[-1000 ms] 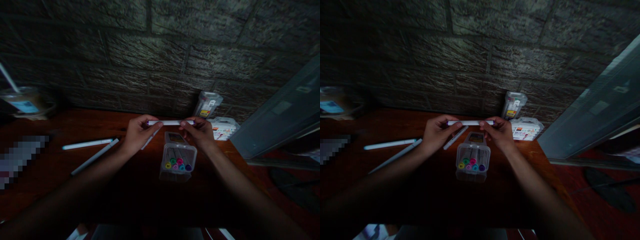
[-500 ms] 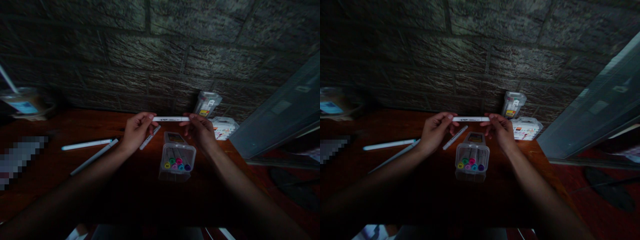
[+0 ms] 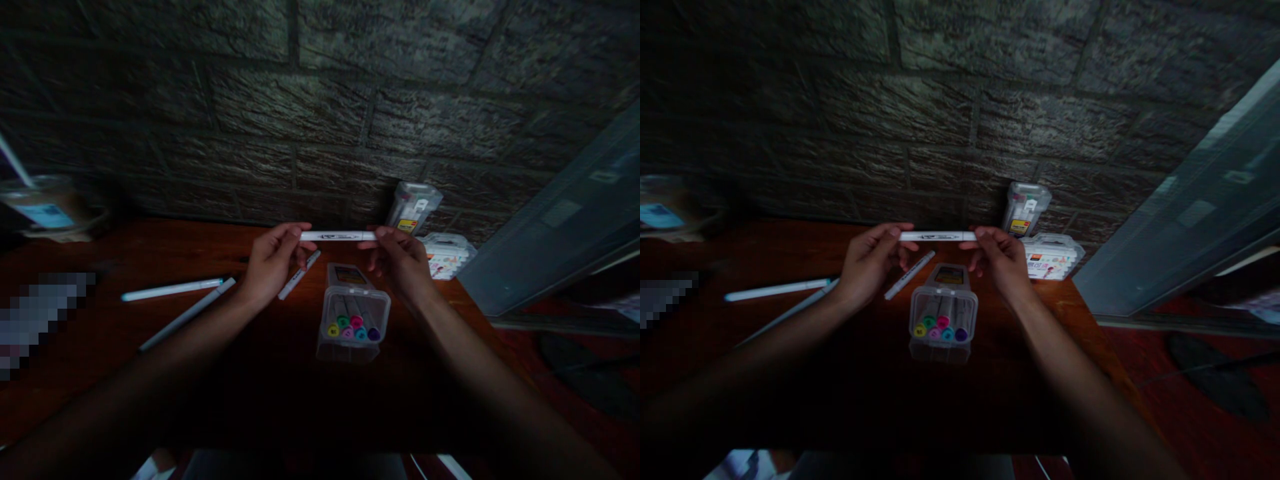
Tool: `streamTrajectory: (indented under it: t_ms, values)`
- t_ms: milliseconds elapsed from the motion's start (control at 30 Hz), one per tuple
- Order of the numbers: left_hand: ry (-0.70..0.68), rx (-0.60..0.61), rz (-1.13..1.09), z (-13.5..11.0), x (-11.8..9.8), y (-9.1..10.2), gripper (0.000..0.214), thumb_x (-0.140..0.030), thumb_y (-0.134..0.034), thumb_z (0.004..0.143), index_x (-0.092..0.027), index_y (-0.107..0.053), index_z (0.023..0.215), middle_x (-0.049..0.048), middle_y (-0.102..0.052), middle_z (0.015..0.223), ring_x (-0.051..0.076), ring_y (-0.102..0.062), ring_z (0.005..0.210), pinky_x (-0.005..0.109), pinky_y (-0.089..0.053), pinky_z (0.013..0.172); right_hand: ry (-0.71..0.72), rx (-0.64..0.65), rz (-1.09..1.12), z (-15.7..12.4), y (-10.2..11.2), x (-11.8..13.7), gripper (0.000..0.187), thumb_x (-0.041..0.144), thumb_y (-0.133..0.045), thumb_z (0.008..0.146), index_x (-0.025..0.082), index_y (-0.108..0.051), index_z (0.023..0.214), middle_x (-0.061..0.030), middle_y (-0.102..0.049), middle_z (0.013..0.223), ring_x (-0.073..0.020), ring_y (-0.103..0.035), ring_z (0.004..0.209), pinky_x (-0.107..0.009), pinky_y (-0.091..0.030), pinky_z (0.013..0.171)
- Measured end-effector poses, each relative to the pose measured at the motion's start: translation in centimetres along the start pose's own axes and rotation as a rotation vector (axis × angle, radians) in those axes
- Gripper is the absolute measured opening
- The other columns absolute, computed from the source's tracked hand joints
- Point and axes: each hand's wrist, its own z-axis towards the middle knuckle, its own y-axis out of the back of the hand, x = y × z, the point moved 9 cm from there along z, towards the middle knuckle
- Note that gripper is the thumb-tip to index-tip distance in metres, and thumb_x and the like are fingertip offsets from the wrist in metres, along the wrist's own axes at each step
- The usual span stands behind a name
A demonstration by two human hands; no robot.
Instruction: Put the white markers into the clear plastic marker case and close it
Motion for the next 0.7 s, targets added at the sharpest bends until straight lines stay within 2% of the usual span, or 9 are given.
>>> streamTrajectory:
  t_ms: [233, 433, 567, 700]
  values:
    - [-0.062, 0.018, 0.149, -0.19, -0.72, -0.41, 0.020, -0.032, -0.081, 0.087, -0.018, -0.077, 0.101, 0.0011, -0.075, 0.073, 0.008, -0.059, 0.052, 0.021, -0.050, 0.052, 0.027, -0.012, -0.035, -0.11, -0.12, 0.10, 0.031, 0.041, -0.094, 0.070, 0.023, -0.075, 0.087, -0.0003, -0.078, 0.073, -0.0096, -0.059, 0.044, -0.023, -0.042, 0.037]
    - [-0.084, 0.042, 0.264, -0.56, -0.96, -0.76, 0.016, -0.032, -0.083, 0.084, -0.019, -0.077, 0.090, -0.0026, -0.066, 0.059, 0.009, -0.058, 0.050, 0.021, -0.043, 0.049, 0.043, 0.019, -0.052, -0.28, -0.45, 0.06, 0.030, 0.038, -0.096, 0.067, 0.024, -0.073, 0.080, 0.0018, -0.075, 0.067, -0.0087, -0.057, 0.042, -0.023, -0.043, 0.037]
    - [-0.086, 0.011, 0.230, -0.35, -0.83, -0.31, 0.016, -0.033, -0.081, 0.086, -0.019, -0.078, 0.093, -0.0016, -0.067, 0.061, 0.010, -0.059, 0.051, 0.022, -0.046, 0.051, 0.036, 0.008, -0.050, -0.21, -0.31, -0.03, 0.028, 0.041, -0.093, 0.071, 0.025, -0.074, 0.083, 0.0006, -0.077, 0.071, -0.0097, -0.058, 0.045, -0.024, -0.043, 0.038]
    - [-0.063, -0.003, 0.113, -0.04, -0.58, -0.10, 0.019, -0.032, -0.078, 0.088, -0.018, -0.077, 0.100, 0.0020, -0.075, 0.077, 0.009, -0.060, 0.053, 0.022, -0.051, 0.053, 0.038, 0.014, -0.013, -0.13, -0.27, 0.01, 0.024, 0.042, -0.089, 0.076, 0.024, -0.076, 0.085, -0.0011, -0.080, 0.075, -0.0089, -0.059, 0.046, -0.022, -0.042, 0.038]
